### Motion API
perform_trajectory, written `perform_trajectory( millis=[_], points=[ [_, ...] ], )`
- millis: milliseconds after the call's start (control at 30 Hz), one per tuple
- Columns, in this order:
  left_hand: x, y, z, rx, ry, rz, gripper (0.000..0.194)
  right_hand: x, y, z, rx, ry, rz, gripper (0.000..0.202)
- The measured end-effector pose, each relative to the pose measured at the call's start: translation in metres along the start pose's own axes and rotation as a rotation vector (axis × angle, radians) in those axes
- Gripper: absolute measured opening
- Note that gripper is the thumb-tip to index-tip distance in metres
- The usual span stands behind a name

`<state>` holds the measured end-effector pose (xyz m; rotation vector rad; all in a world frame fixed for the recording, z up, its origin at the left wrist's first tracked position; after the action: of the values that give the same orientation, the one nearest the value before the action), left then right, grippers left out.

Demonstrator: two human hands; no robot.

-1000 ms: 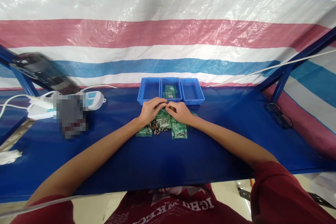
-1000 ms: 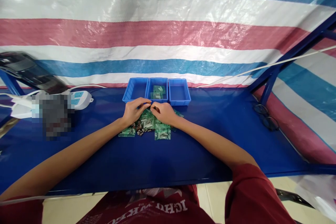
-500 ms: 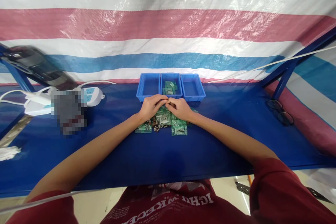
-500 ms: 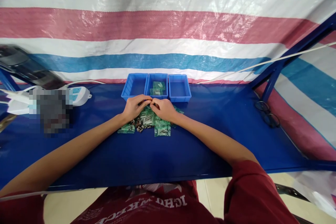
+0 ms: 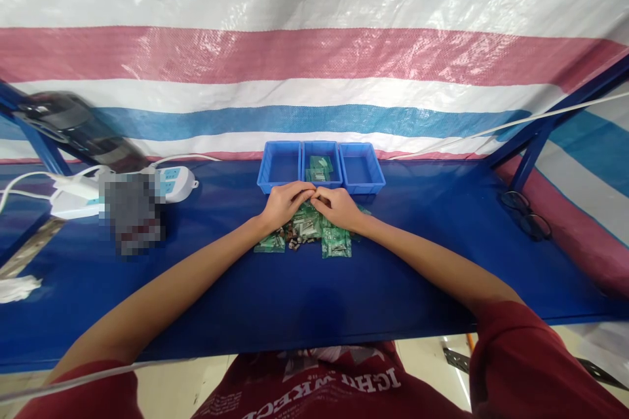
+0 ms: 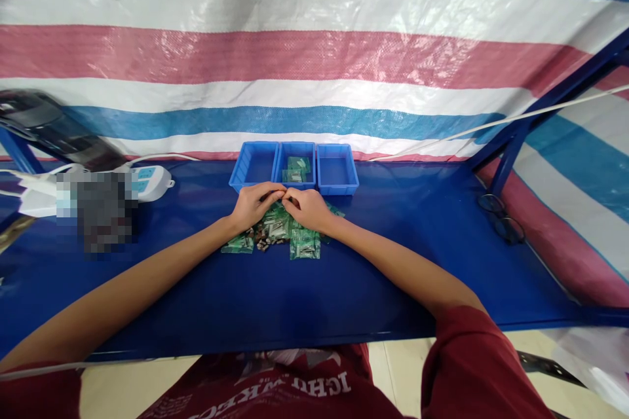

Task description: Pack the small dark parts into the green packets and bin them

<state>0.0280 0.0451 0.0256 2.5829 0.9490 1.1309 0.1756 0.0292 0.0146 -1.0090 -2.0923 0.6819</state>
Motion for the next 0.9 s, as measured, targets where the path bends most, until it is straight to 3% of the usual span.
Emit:
perform_trajectory(
  millis=[900],
  points=[
    [0.0003, -0.0026, 0.0043, 0.04, -0.113, -0.051, 0.025, 0.0003, -0.0009, 0.0003, -0.013, -0.011, 0.009, 0.02]
  ],
)
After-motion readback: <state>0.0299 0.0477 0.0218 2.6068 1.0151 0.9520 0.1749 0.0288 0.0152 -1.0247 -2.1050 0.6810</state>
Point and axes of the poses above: each hand's wrist, its own x-axis towards the middle knuckle, its own z-axis out of the palm, y = z × x, the point moved 4 cm from there along x, towards the middle knuckle, and after that the axes turned 4 degrees about x, right-handed, at the moved point
